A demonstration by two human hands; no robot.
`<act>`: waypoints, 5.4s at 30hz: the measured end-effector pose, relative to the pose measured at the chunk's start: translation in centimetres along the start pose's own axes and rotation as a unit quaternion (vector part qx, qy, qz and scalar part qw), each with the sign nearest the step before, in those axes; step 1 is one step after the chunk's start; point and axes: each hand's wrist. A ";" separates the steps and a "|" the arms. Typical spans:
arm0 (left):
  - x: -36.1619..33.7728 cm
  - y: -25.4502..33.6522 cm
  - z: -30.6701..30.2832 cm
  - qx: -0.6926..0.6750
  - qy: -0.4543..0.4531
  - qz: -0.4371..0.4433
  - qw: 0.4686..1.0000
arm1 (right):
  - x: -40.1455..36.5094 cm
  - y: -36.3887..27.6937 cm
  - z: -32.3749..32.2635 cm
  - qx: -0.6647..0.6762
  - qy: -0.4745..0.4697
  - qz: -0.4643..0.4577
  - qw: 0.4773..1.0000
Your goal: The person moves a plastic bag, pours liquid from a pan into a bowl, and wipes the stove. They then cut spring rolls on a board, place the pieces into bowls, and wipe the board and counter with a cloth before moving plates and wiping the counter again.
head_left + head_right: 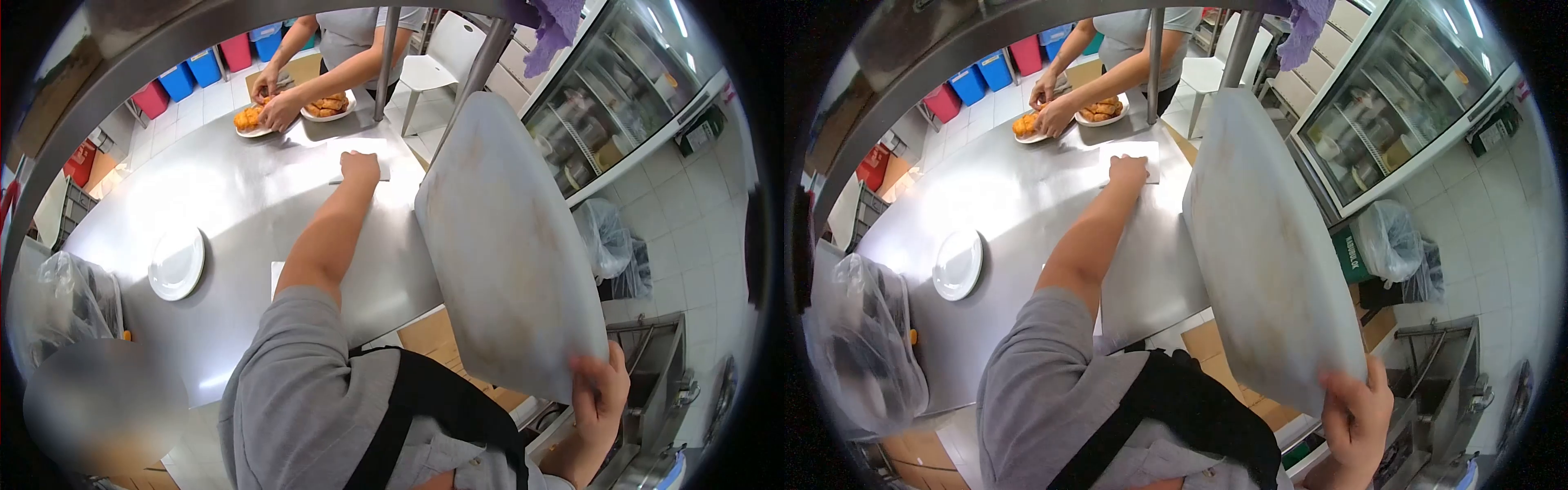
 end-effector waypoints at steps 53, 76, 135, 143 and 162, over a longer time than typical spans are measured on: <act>-10.9 -0.4 -2.9 -0.003 -0.073 0.351 0.934 | -0.1 2.1 1.3 -0.012 0.077 0.007 0.997; -7.1 3.1 -3.4 -0.089 0.001 0.096 0.991 | -2.5 2.0 1.3 -0.018 0.080 0.024 0.996; 2.5 -4.7 -18.2 -0.636 -0.009 0.273 0.721 | 17.6 6.2 13.0 0.423 0.144 -0.073 0.892; 11.6 -6.2 -17.6 -0.640 -0.059 0.244 0.726 | 25.2 5.6 16.5 0.430 0.161 -0.060 0.886; 8.9 -4.3 -12.3 -0.503 0.143 0.067 0.850 | 26.6 7.7 18.5 0.415 0.202 -0.070 0.885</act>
Point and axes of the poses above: each hand's wrist, its own x-axis towards the middle knuckle, its own z-axis out of the palm, y = z × x, and after that the axes turned 10 degrees about -y, right-handed
